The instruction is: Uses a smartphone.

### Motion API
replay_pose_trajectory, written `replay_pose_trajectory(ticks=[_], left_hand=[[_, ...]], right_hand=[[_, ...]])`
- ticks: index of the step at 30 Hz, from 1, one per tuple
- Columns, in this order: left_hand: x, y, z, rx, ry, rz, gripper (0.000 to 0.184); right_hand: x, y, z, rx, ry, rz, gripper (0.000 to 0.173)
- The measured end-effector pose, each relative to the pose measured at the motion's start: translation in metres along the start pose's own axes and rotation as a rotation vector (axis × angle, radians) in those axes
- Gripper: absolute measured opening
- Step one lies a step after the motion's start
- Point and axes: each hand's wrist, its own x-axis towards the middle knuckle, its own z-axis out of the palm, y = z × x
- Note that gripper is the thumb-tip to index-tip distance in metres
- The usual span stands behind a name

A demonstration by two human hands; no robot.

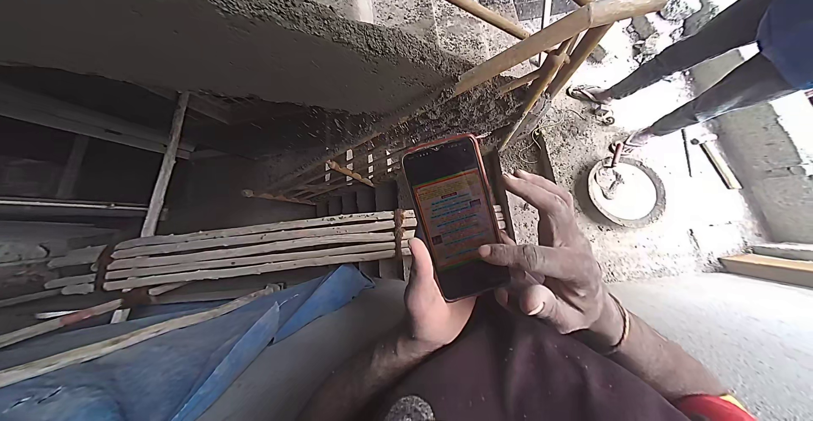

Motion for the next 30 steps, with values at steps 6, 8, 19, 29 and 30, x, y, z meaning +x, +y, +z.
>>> replay_pose_trajectory(ticks=[6, 8, 19, 29, 30], left_hand=[[-0.0003, -0.0022, 0.0008, 0.018, 0.033, 0.029, 0.058], [-0.0005, -0.0025, 0.0004, 0.024, 0.036, 0.034, 0.059], [-0.0012, -0.0016, 0.0016, 0.012, 0.023, 0.031, 0.056], [-0.0018, -0.0015, 0.0000, 0.012, 0.016, 0.029, 0.058], [-0.0017, -0.0016, 0.0004, 0.015, 0.019, 0.032, 0.058]], right_hand=[[0.0010, -0.0002, 0.0019, -0.056, 0.013, -0.001, 0.052], [0.0011, -0.0007, 0.0025, -0.073, 0.008, 0.002, 0.052], [-0.0007, -0.0005, 0.0049, -0.081, -0.016, 0.002, 0.049], [0.0011, -0.0007, 0.0049, -0.070, -0.024, -0.003, 0.049], [0.0010, -0.0004, 0.0048, -0.067, -0.024, -0.004, 0.049]])
